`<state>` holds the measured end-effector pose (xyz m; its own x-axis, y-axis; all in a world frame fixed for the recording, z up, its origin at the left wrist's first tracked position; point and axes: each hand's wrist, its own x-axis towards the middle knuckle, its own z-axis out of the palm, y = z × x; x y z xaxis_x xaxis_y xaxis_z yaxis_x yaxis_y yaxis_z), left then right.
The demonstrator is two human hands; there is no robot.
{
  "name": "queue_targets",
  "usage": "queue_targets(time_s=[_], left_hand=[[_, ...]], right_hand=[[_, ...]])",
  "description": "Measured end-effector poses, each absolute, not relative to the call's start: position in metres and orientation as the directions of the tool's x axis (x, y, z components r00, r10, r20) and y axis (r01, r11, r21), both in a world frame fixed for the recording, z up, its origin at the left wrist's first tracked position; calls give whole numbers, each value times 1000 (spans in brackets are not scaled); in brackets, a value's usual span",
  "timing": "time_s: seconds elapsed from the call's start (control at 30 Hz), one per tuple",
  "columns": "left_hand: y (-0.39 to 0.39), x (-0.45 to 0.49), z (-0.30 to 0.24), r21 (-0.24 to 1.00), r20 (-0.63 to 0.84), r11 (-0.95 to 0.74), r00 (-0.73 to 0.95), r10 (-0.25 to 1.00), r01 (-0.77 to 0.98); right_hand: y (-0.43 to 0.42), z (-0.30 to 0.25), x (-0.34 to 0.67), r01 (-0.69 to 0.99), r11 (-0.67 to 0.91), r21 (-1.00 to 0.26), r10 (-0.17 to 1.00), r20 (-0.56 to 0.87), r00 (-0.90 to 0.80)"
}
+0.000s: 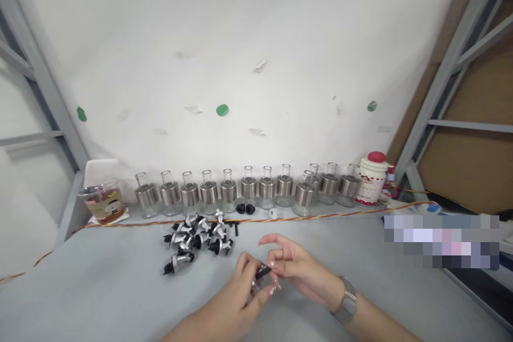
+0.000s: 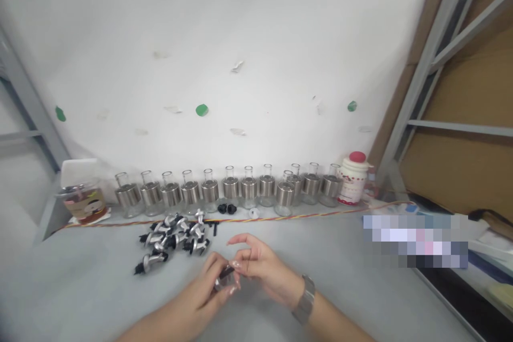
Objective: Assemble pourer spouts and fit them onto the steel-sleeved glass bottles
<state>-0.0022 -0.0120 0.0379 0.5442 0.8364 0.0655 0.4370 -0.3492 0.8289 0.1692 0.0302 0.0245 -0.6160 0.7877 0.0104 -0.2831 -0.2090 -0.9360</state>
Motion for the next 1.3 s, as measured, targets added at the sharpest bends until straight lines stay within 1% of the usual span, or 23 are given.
queue_targets(time_s=[0.2, 0.5, 0.8, 0.97, 1.13, 1.23, 1.3], left_hand=[[-11, -2, 39, 819, 104, -380, 540, 835, 430], [-7, -2, 31, 815, 183, -424, 519, 835, 395], [-4, -3, 23, 776, 231, -480, 525, 819, 409], [0, -2, 10, 743, 308, -527, 490, 816, 413], [1, -2, 8, 722, 325, -537, 472, 820, 436], [-1, -2, 12, 719, 322, -532, 464, 825, 447], [-2, -1, 14, 729, 314, -514, 446, 838, 452]], right_hand=[[30, 25, 169, -299, -245, -922, 802, -20, -597], [29, 24, 168, -413, -286, -865, 805, 17, -593], [30, 24, 169, -383, -253, -889, 791, 38, -610], [30, 27, 169, -333, -208, -920, 798, 37, -602], [29, 32, 169, -289, -139, -947, 814, 57, -579], [27, 33, 167, -232, -44, -972, 831, 93, -548], [24, 32, 166, -155, 60, -986, 851, 131, -508]])
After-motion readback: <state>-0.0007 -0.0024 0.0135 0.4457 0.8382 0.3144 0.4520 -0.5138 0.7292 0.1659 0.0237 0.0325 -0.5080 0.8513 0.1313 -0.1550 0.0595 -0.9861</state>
